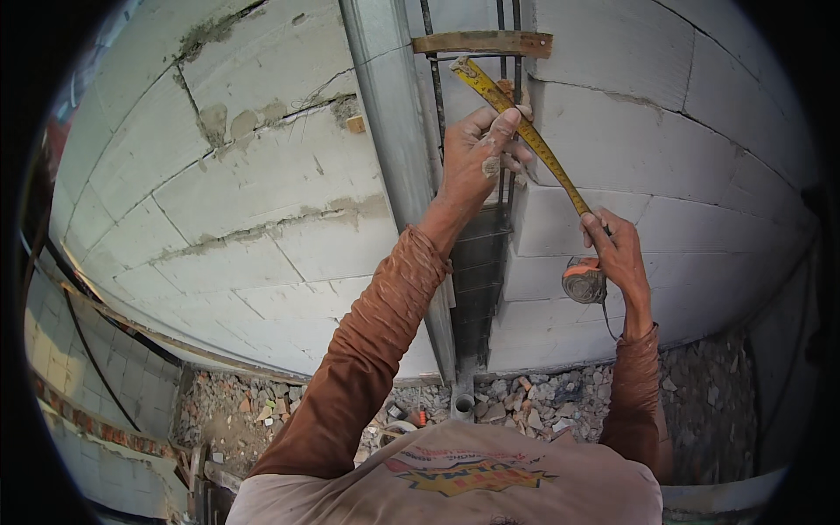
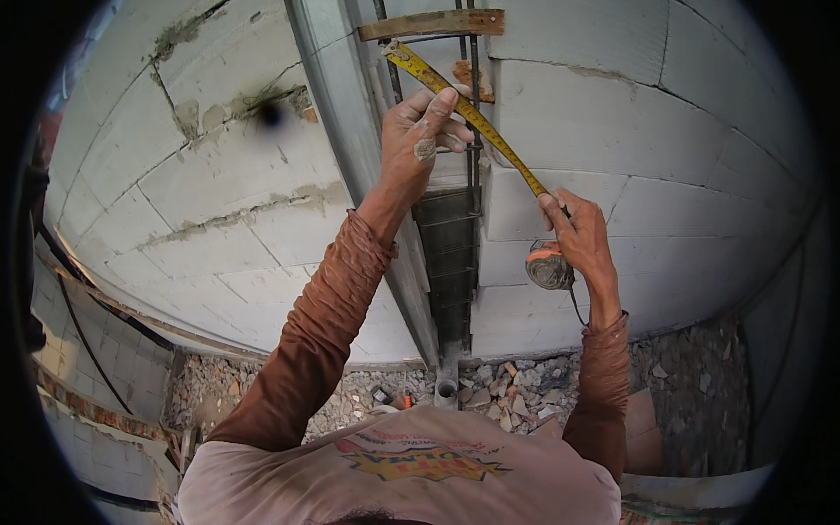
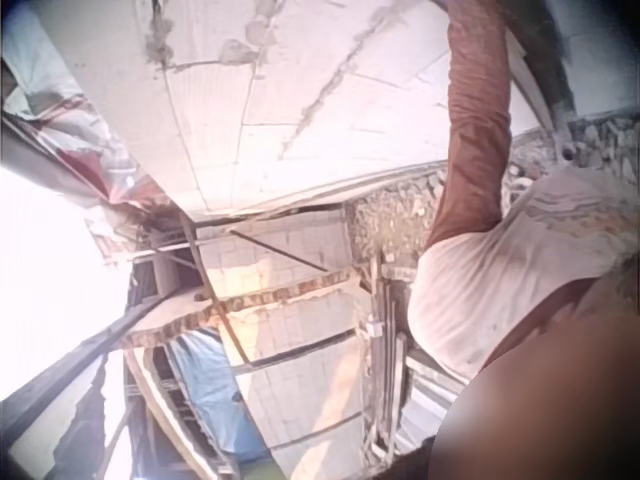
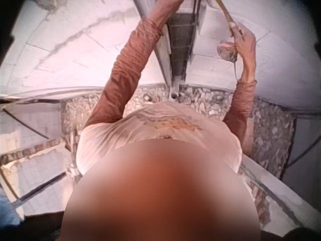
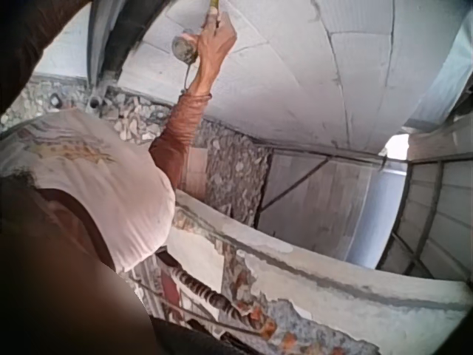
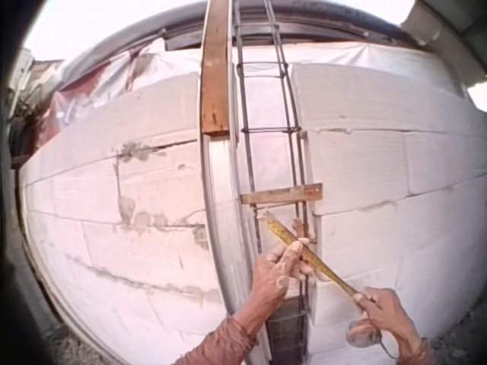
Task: The person uses pliers to adjust a metal frame against a wall, then marks it with a marker. They retrieve a tape measure and measure the frame, then pick up a long metal bar and position it vertically against the wall.
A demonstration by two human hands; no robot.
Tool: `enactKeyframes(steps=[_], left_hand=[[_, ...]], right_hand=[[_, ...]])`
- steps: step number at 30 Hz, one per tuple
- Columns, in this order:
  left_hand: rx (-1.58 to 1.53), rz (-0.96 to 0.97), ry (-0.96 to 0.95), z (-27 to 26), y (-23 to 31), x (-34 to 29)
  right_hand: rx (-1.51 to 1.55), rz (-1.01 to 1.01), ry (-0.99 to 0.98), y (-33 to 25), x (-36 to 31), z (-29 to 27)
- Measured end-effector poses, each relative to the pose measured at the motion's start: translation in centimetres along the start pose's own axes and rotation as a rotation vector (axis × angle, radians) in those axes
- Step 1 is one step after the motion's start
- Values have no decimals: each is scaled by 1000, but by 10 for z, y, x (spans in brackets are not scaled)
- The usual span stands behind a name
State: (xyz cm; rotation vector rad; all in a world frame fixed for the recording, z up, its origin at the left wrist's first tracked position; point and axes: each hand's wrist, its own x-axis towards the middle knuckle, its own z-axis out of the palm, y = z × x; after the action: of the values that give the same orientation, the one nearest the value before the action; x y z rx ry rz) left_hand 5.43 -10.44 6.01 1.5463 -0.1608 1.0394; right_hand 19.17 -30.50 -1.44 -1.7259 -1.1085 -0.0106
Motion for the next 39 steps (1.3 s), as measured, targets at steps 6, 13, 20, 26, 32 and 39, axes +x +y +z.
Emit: enactKeyframes(steps=[6, 13, 20, 26, 32, 39], left_hand=[[-187, 0, 107, -2, -5, 45], [-284, 18, 204, -6, 0, 69], [-279, -11, 303, -13, 1, 81], [-259, 6, 367, -10, 1, 86], [-248, 30, 386, -9, 0, 88], [-243, 60, 400, -6, 0, 88]], right_hand=[[-316, -145, 266, -22, 63, -35], [-456, -237, 445, -49, 119, -49], [-464, -263, 402, -59, 151, -54], [-420, -273, 374, -58, 173, -57], [-433, -296, 368, -53, 183, -54], [-401, -305, 363, -53, 183, -54]])
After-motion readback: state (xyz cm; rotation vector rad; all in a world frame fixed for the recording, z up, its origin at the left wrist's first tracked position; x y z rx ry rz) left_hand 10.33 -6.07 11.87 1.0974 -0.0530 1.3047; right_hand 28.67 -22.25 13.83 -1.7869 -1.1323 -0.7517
